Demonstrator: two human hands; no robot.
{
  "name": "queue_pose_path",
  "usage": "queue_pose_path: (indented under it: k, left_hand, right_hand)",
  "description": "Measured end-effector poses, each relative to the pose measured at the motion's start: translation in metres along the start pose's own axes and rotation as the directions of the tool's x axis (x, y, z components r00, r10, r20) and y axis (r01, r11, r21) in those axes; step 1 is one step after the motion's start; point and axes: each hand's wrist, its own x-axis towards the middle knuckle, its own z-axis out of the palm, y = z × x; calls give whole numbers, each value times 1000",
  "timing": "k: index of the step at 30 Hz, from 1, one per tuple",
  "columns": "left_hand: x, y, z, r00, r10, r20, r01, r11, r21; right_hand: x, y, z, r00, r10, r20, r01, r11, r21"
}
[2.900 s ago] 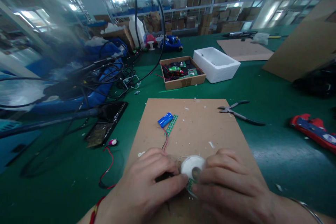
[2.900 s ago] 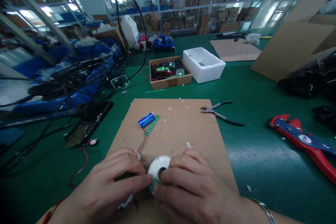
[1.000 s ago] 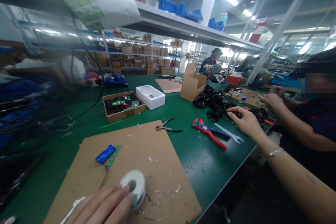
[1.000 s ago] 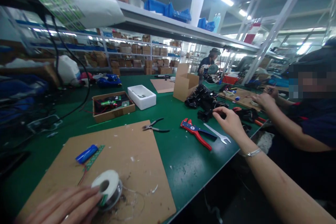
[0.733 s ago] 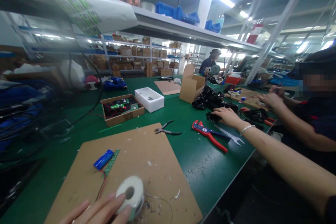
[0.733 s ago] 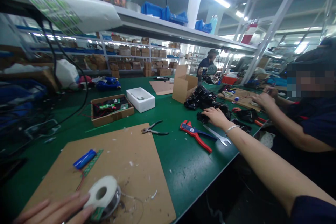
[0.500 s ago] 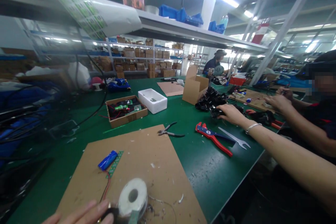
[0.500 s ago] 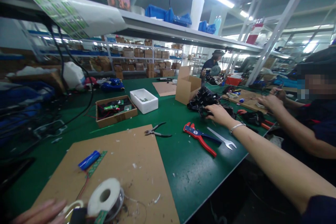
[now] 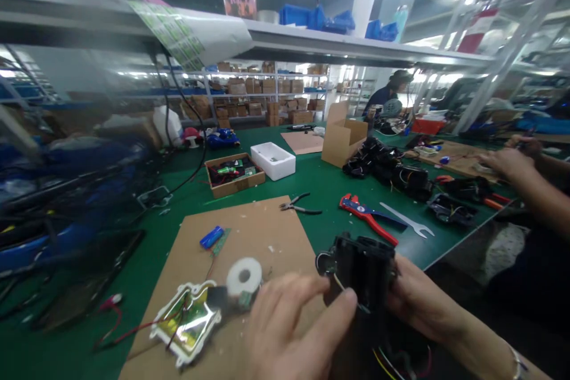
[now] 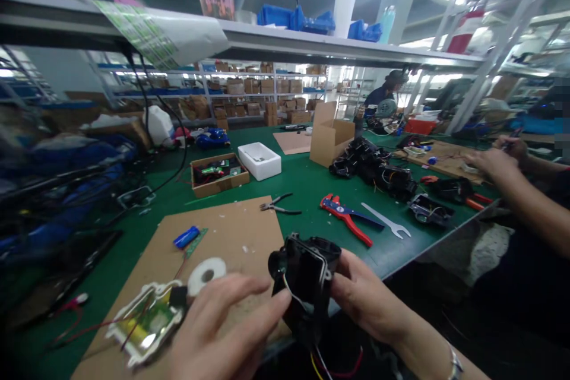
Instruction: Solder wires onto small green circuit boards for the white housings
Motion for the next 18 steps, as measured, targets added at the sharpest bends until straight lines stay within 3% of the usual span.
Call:
queue_pose_path:
  k: [3,5,7,9,14,18]
  left_hand:
    - [15,22,-4,969,60,241,-49,997,-53]
    - [12,32,-13,902,107,418,-79,993,-83]
    - [2,40,-21,847,144,512,-107,989,-100]
    - [-11,47,-25,843,179,507,-133,983,-125]
    - [-41,58,-14,946,31,322,27,984,-175]
    - [-56,62,1,974,82,213,-61,993,-101]
  right_hand:
    - [-15,10,12,988,113,106,-123,989,85]
    - [-26,15,16,966,185,180,-205,973,104]
    - [-38,21,21,940,242,240,-276,953,122]
    - [-50,27,27,917,285,278,-337,928,159]
    - [-69,50,42,893,378,246,-439,854,278]
    - [-77,60,46,895,423,142,-446,845,296]
